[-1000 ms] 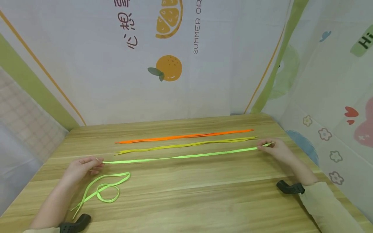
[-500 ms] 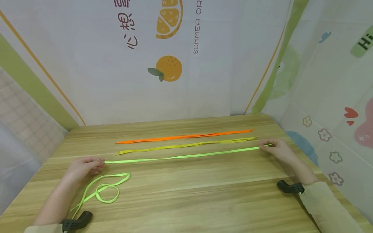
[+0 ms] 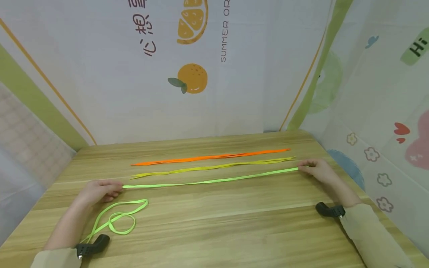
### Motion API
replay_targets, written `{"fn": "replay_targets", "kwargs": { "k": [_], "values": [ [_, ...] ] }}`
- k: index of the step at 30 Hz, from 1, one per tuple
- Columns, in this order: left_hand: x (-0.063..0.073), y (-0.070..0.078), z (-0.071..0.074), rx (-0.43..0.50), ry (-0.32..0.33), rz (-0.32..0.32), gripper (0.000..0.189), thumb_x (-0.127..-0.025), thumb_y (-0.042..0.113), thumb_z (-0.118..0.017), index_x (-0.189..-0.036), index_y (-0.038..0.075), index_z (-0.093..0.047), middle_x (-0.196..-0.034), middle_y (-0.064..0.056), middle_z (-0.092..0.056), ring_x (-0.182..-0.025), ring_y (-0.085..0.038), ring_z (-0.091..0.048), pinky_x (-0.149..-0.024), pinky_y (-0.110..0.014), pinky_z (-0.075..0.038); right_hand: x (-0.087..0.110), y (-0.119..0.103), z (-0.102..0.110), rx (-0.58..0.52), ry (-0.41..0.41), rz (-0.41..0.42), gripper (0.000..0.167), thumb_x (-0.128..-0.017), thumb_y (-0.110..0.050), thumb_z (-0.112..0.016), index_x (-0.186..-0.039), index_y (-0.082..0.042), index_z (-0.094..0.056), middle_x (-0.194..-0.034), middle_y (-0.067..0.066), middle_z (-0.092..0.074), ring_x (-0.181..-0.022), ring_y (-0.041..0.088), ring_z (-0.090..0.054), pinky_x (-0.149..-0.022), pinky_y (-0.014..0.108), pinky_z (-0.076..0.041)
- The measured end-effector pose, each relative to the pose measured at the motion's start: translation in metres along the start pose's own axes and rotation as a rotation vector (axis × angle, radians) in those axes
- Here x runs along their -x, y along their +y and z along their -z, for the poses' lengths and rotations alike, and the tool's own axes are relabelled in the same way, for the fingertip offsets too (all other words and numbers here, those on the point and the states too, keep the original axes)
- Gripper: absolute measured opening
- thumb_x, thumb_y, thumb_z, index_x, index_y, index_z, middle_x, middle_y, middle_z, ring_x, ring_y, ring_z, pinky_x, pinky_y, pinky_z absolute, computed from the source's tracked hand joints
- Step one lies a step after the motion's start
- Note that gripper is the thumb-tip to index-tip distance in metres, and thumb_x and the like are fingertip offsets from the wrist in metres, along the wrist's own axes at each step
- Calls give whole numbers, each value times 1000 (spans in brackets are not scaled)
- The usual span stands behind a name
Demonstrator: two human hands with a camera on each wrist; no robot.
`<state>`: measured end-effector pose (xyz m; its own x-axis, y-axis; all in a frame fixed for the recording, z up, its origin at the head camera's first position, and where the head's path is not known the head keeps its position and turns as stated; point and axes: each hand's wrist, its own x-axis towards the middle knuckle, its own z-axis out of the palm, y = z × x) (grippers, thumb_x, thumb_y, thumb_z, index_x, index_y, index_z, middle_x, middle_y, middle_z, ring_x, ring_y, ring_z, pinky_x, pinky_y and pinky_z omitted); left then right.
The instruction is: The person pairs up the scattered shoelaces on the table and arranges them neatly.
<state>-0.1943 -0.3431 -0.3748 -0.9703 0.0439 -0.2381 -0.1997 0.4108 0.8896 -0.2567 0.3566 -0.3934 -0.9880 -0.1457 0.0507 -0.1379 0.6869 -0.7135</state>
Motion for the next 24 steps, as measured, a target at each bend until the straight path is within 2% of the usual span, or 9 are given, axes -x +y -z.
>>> {"fn": "replay_targets", "kwargs": {
  "k": [6,11,17,24],
  "values": [
    [-7,-3,5,80,-93,-5,20,-96,13,-60,-106,-1,-70,-87,3,-70,-71,-9,-61,-64,-23,-52,-7,6,1,-28,-33,-34,36,-96,-23,-60,-114,8,-62,-94,8,-63,-80,16,-52,-66,27,-47],
    [-10,-4,9,74,-130,-8,24,-97,12,-57,-110,-5,-66,-88,4,-70,-71,-9,-60,-64,-23,-51,-12,8,1,-72,-53,-91,37,-96,-21,-60,-116,10,-60,-89,4,-60,-75,15,-50,-63,27,-45],
    [-11,-4,8,-17,-107,1,36,-96,15,-59,-117,-13,-59,-90,3,-70,-69,-9,-60,-63,-23,-51,-15,10,0,-121,-53,-113,35,-95,-18,-61,-114,10,-60,-86,1,-57,-73,13,-48,-63,26,-44],
    [-11,-2,2,-111,-38,23,32,-93,18,-63,-111,-10,-64,-83,4,-67,-66,-9,-59,-60,-23,-51,-14,13,1,-175,-43,-130,33,-95,-15,-61,-114,12,-59,-85,-1,-56,-69,12,-47,-62,26,-44]
  ]
}}
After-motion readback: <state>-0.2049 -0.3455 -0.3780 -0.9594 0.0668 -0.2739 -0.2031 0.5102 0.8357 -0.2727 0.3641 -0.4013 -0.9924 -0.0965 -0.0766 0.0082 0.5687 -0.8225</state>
